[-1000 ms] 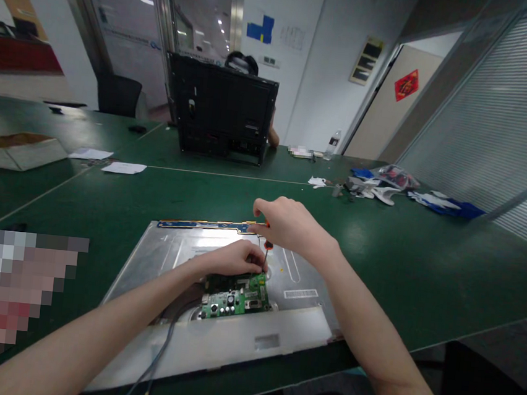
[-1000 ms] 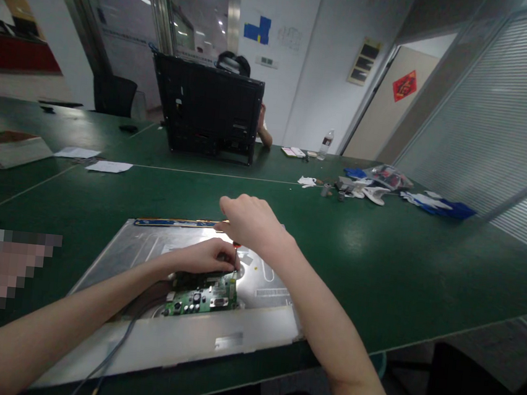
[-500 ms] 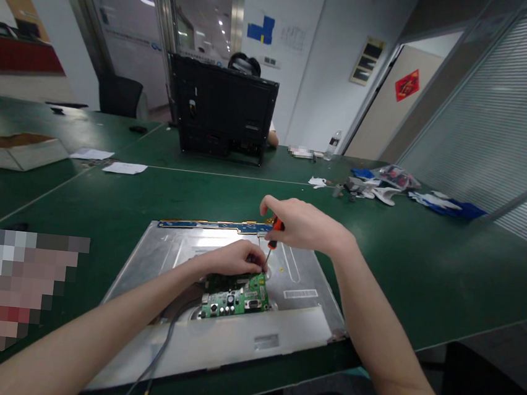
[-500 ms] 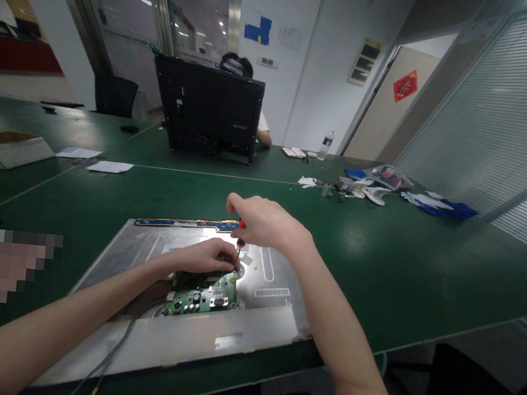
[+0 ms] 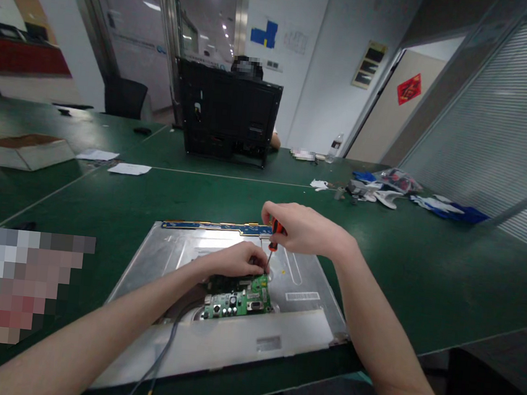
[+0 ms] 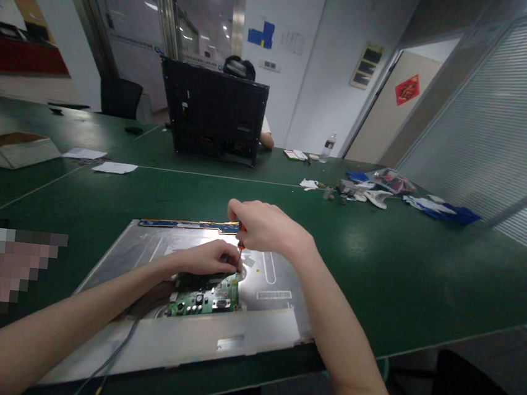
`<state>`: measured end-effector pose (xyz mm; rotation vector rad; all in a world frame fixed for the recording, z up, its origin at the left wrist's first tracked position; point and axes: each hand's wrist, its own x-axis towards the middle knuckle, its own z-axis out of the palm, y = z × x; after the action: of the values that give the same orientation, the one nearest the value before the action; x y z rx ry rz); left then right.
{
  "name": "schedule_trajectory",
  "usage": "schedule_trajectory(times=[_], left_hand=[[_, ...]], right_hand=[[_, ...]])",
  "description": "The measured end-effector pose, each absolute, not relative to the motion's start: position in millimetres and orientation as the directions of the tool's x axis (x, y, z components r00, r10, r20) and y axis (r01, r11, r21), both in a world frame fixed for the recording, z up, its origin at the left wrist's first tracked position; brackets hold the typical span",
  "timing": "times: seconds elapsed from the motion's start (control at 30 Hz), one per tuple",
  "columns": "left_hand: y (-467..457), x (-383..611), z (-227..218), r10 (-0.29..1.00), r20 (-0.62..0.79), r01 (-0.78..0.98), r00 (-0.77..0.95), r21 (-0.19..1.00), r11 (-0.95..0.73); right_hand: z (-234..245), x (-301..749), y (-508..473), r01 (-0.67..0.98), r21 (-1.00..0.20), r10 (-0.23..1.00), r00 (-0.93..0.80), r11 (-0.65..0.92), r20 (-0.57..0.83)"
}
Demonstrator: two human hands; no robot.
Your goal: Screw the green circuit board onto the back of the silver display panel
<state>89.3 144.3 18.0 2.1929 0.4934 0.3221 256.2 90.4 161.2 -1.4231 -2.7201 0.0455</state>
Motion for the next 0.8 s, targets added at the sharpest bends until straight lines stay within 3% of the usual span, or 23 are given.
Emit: schedule_trajectory(times=[0.17, 0.47, 0.7, 0.8], left_hand=[[144, 90, 18, 0.452, 0.061, 0.223, 0.890, 0.806, -0.548], [147, 89, 15, 0.435, 0.070, 0.209, 0.898, 0.801, -0.561], [146, 89, 16, 0.441, 0.056, 0.224, 0.896, 0.801, -0.555], [146, 89, 16, 0.437, 0.047, 0.226, 0.898, 0.803, -0.551]], right_hand=[[160, 249, 91, 0.890, 0.097, 0.885, -0.454, 0.446, 0.102], [163, 257, 88, 0.788, -0.074, 0.792, -0.610, 0.611, 0.026], [159, 251, 89, 0.852, 0.087, 0.848, -0.523, 0.516, 0.091], [158, 247, 87, 0.841, 0.097, 0.835, -0.540, 0.532, 0.101]])
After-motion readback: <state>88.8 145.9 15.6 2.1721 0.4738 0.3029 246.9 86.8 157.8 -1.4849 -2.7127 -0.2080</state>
